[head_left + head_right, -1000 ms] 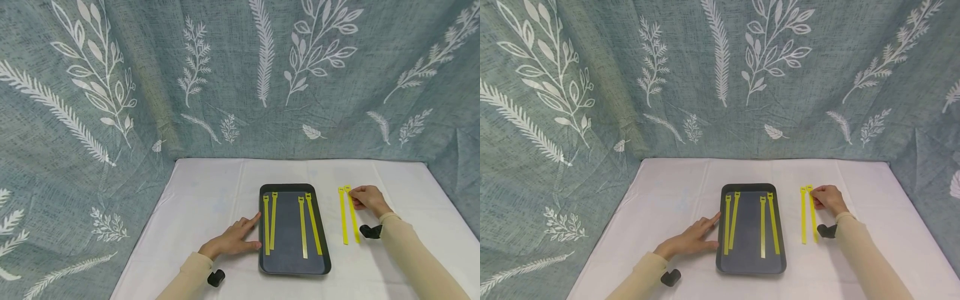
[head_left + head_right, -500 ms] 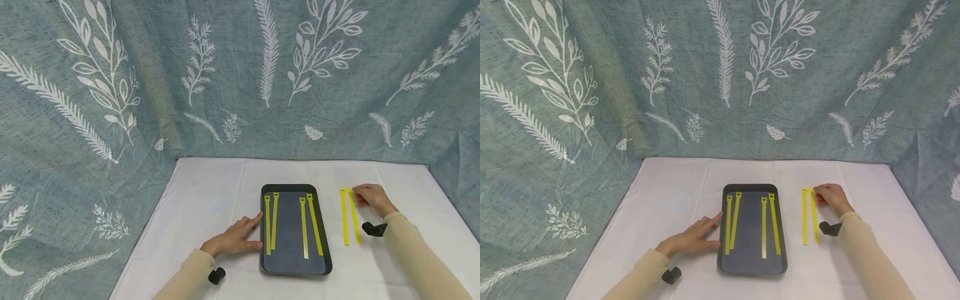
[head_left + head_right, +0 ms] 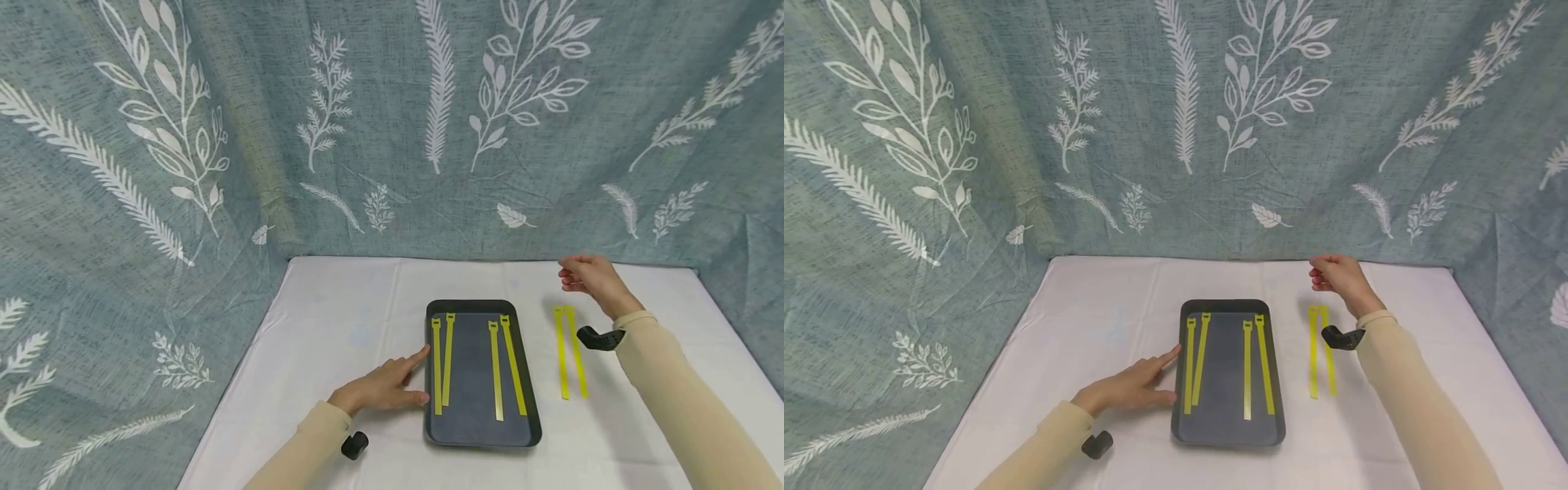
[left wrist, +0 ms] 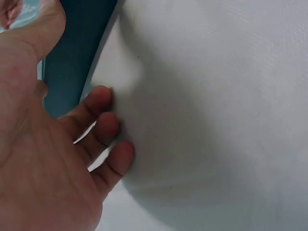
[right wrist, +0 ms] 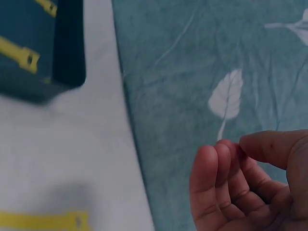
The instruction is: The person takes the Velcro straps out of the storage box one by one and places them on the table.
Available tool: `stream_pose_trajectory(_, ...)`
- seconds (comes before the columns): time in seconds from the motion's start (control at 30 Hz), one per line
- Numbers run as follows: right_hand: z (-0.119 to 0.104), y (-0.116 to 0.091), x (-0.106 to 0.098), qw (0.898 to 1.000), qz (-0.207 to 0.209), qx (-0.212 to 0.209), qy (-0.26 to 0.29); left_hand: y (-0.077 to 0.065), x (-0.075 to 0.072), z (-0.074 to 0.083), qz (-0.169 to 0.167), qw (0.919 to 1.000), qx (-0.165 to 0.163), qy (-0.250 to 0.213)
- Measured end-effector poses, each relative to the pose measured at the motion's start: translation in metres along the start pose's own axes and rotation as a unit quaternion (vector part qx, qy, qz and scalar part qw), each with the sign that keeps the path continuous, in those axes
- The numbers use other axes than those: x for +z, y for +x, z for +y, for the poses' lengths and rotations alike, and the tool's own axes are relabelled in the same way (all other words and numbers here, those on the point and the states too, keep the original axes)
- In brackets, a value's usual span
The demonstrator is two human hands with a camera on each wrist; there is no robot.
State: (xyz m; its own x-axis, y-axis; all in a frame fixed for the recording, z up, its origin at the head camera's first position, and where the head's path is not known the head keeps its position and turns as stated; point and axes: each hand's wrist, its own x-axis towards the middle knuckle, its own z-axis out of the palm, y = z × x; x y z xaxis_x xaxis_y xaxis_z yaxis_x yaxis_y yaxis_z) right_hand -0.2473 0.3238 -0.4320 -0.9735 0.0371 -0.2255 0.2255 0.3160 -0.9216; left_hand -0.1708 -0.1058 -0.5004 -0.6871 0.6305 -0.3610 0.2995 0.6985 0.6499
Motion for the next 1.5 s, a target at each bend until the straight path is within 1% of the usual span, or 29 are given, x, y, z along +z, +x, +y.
stream_pose_trajectory(0.1, -0.019, 0.0, 0.014, 1.0, -0.012, -0.003, -0.003, -0.001, -0.002, 0.003, -0.003, 0.9999, -0.01, 0.004)
stream_pose_trajectory(0.17, -0.028, 0.001, 0.025, 1.0, -0.023, -0.003, -0.008, -0.003, -0.004, 0.005, -0.003, 0.9997, -0.025, 0.003)
stream_pose_trajectory(0.3, -0.037, 0.004, 0.048, 0.999, -0.036, -0.01, -0.019, -0.002, -0.006, 0.013, -0.002, 0.9994, -0.023, -0.025)
stream_pose_trajectory(0.43, -0.036, 0.006, 0.071, 0.998, -0.056, -0.015, -0.021, 0.0, -0.006, 0.019, -0.002, 0.9991, -0.022, -0.035)
stream_pose_trajectory(0.53, -0.032, 0.008, 0.089, 0.995, -0.093, -0.013, -0.03, 0.0, -0.004, 0.02, -0.002, 0.9989, -0.032, -0.035)
stream_pose_trajectory(0.67, -0.027, 0.01, 0.113, 0.988, -0.143, -0.004, -0.067, 0.0, -0.005, 0.019, -0.003, 0.9984, -0.04, -0.04)
stream_pose_trajectory(0.73, -0.025, 0.012, 0.124, 0.984, -0.156, 0.001, -0.083, -0.001, -0.006, 0.018, -0.004, 0.9984, -0.042, -0.039)
stream_pose_trajectory(0.87, -0.02, 0.016, 0.143, 0.981, -0.159, 0.017, -0.106, -0.001, -0.008, 0.019, -0.005, 0.9982, -0.046, -0.037)
stream_pose_trajectory(0.97, -0.015, 0.017, 0.153, 0.98, -0.161, 0.028, -0.11, -0.001, -0.009, 0.021, -0.006, 0.9982, -0.048, -0.037)
stream_pose_trajectory(1.07, -0.011, 0.015, 0.16, 0.979, -0.171, 0.031, -0.109, -0.001, -0.009, 0.021, -0.008, 0.9981, -0.048, -0.037)
stream_pose_trajectory(1.13, -0.009, 0.014, 0.165, 0.978, -0.171, 0.037, -0.111, -0.001, -0.009, 0.021, -0.009, 0.9982, -0.048, -0.036)
stream_pose_trajectory(1.4, -0.002, 0.017, 0.184, 0.974, -0.162, 0.061, -0.148, -0.002, -0.009, 0.02, -0.007, 0.9984, -0.048, -0.03)
stream_pose_trajectory(1.5, 0.0, 0.019, 0.189, 0.97, -0.156, 0.068, -0.173, -0.003, -0.008, 0.019, -0.005, 0.9984, -0.046, -0.031)
